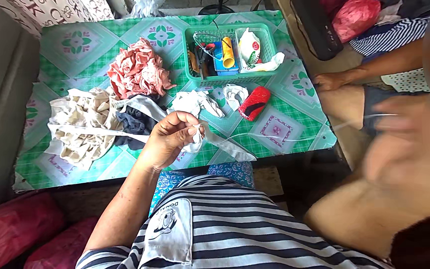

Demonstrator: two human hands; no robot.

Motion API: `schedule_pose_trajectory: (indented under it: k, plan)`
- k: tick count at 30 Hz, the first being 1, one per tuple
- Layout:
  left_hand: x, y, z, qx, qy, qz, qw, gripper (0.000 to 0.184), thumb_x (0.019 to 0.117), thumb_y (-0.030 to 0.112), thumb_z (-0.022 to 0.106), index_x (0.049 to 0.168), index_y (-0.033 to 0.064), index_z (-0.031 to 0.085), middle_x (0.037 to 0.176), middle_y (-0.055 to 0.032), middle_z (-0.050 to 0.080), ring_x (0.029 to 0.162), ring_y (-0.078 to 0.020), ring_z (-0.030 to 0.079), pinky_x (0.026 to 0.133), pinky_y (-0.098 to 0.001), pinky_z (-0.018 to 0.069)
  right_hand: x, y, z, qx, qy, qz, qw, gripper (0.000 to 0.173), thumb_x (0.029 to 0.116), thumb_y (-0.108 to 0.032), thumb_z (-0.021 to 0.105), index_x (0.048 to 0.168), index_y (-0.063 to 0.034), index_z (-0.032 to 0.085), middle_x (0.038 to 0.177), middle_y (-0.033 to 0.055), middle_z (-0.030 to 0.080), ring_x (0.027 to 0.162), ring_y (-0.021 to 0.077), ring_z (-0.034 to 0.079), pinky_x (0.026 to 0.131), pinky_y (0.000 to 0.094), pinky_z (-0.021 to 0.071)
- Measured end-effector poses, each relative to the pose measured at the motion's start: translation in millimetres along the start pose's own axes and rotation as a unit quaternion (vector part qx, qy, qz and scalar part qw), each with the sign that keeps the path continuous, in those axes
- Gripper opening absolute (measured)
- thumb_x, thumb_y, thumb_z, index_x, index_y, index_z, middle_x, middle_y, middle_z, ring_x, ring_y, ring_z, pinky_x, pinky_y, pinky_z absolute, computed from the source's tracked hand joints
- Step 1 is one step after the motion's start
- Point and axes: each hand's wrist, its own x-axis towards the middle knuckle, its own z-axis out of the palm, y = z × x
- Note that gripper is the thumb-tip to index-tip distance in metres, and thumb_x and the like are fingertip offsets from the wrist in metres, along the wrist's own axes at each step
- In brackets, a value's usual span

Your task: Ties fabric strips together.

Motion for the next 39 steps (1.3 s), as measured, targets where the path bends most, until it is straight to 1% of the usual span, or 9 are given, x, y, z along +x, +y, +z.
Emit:
schedule_pose_trajectory:
  k: [1, 2, 3, 4, 6, 10, 23, 35, 39]
  plan:
    - [0.1, 0.0, 1.2, -0.003, -0.006, 0.004, 1.000, 0.017, 0.0973, 0.005, 0.066, 0.112, 0.0122, 0.070, 0.101, -0.0069, 0.074, 0.090, -0.0146, 0.073, 0.083, -0.0299, 0.0616, -2.1, 3.5, 15.4, -0.014, -0.050, -0.010, 0.999, 0.016, 0.1061, -0.022, 0.055, 0.118, -0.0200, 0.065, 0.111, -0.0124, 0.068, 0.105, 0.0035, 0.066, 0.092, 0.0273, 0.0564]
    - [0.1, 0.1, 2.7, -0.004, -0.008, 0.006, 1.000, 0.017, 0.0969, 0.005, 0.067, 0.112, 0.0130, 0.070, 0.101, -0.0062, 0.074, 0.090, -0.0142, 0.073, 0.083, -0.0297, 0.0615, -3.1, 4.1, 35.3, -0.007, -0.088, -0.015, 0.996, 0.014, 0.1059, -0.022, 0.056, 0.115, -0.0191, 0.066, 0.113, -0.0109, 0.066, 0.108, 0.0025, 0.063, 0.093, 0.0248, 0.0550]
    - [0.1, 0.4, 4.0, -0.003, -0.010, 0.008, 1.000, 0.017, 0.0966, 0.005, 0.067, 0.111, 0.0138, 0.070, 0.101, -0.0056, 0.074, 0.090, -0.0138, 0.073, 0.083, -0.0295, 0.0616, -6.1, 5.0, 55.6, 0.017, -0.116, -0.012, 0.993, 0.012, 0.1048, -0.019, 0.058, 0.111, -0.0152, 0.067, 0.113, -0.0063, 0.063, 0.109, 0.0032, 0.061, 0.093, 0.0225, 0.0532]
    - [0.0, 0.8, 5.2, -0.001, -0.013, 0.008, 1.000, 0.017, 0.0965, 0.006, 0.068, 0.111, 0.0148, 0.070, 0.102, -0.0049, 0.074, 0.091, -0.0137, 0.073, 0.084, -0.0296, 0.0614, -10.6, 7.3, 75.0, 0.043, -0.134, -0.007, 0.990, 0.010, 0.1031, -0.016, 0.060, 0.108, -0.0114, 0.068, 0.112, -0.0020, 0.060, 0.107, 0.0036, 0.059, 0.091, 0.0199, 0.0525]
    - [-0.2, 1.1, 7.2, 0.001, -0.017, 0.013, 1.000, 0.017, 0.0965, 0.006, 0.068, 0.111, 0.0146, 0.070, 0.102, -0.0053, 0.074, 0.091, -0.0143, 0.073, 0.085, -0.0302, 0.0614, -19.8, 12.5, 106.5, 0.077, -0.151, 0.004, 0.986, 0.009, 0.0994, -0.010, 0.064, 0.102, -0.0054, 0.071, 0.104, 0.0042, 0.060, 0.100, 0.0068, 0.059, 0.086, 0.0199, 0.0527]
    - [-1.9, 3.2, 10.0, 0.000, -0.015, 0.016, 1.000, 0.017, 0.0958, 0.006, 0.069, 0.110, 0.0143, 0.071, 0.101, -0.0047, 0.074, 0.091, -0.0140, 0.073, 0.085, -0.0300, 0.0614, -28.1, 14.4, 134.9, 0.081, -0.176, 0.019, 0.981, 0.012, 0.0962, -0.004, 0.064, 0.100, -0.0015, 0.075, 0.098, 0.0078, 0.064, 0.095, 0.0101, 0.061, 0.085, 0.0207, 0.0527]
    - [-3.3, 2.0, 12.7, 0.020, -0.016, 0.021, 0.999, 0.017, 0.0949, 0.005, 0.070, 0.110, 0.0131, 0.072, 0.099, -0.0040, 0.075, 0.089, -0.0127, 0.074, 0.083, -0.0298, 0.0619, -29.7, 9.8, 136.5, 0.061, -0.185, 0.018, 0.981, 0.012, 0.0927, -0.003, 0.066, 0.099, -0.0010, 0.076, 0.095, 0.0070, 0.065, 0.092, 0.0098, 0.062, 0.083, 0.0211, 0.0527]
    - [-3.8, 2.0, 14.8, 0.035, -0.021, 0.013, 0.999, 0.018, 0.0946, 0.005, 0.070, 0.110, 0.0137, 0.072, 0.099, -0.0026, 0.075, 0.090, -0.0123, 0.074, 0.084, -0.0296, 0.0617, -27.7, 9.9, 132.1, 0.068, -0.192, 0.017, 0.979, 0.011, 0.0935, -0.002, 0.066, 0.098, -0.0004, 0.077, 0.096, 0.0086, 0.068, 0.094, 0.0098, 0.064, 0.084, 0.0195, 0.0540]
    - [-3.4, 0.5, 15.7, 0.032, -0.022, 0.011, 0.999, 0.018, 0.0946, 0.005, 0.069, 0.110, 0.0134, 0.072, 0.099, -0.0030, 0.075, 0.091, -0.0130, 0.074, 0.085, -0.0308, 0.0615, -28.1, 12.2, 134.5, 0.096, -0.182, 0.019, 0.978, 0.007, 0.0925, -0.001, 0.068, 0.098, 0.0027, 0.071, 0.097, 0.0095, 0.069, 0.094, 0.0105, 0.067, 0.086, 0.0211, 0.0565]
